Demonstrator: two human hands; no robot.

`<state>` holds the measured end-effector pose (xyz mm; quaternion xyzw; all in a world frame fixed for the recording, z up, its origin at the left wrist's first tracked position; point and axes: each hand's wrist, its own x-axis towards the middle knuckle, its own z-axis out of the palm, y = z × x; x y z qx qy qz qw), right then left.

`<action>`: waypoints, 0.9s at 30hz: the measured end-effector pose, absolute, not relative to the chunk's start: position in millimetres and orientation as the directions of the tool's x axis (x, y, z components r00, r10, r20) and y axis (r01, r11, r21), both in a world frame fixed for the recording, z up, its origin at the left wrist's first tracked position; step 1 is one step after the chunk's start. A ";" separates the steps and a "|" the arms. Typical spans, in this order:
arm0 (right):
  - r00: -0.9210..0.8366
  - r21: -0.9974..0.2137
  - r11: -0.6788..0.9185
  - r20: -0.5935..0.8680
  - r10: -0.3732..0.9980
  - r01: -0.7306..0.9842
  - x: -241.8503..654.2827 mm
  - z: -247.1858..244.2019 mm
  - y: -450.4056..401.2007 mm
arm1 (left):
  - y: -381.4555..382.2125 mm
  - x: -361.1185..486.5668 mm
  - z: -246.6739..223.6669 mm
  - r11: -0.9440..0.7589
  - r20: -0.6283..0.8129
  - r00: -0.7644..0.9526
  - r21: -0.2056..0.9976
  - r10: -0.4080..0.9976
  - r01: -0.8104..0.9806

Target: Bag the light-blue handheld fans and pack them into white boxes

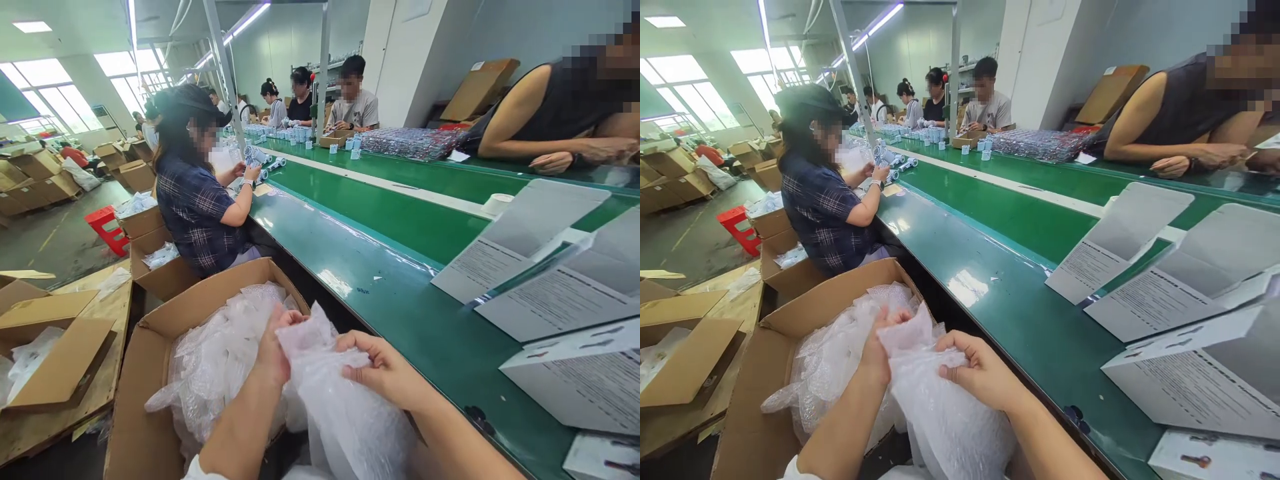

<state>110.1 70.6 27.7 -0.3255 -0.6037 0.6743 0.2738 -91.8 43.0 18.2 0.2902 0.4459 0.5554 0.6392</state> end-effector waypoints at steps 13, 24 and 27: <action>-0.618 -0.993 0.072 -0.002 0.786 0.094 152.9 28.8 64.6 | 28.6 -113.8 -1.9 -0.168 0.229 -0.400 0.969 0.888 0.181; -0.736 -0.989 0.125 0.026 0.677 0.080 146.6 27.5 79.7 | 9.8 -80.5 -5.9 0.000 0.073 0.388 0.982 0.919 -0.186; -0.654 -0.983 0.133 0.019 0.756 0.124 152.3 22.6 80.6 | 33.0 -102.3 -20.2 0.195 -0.046 0.490 0.947 0.870 -0.256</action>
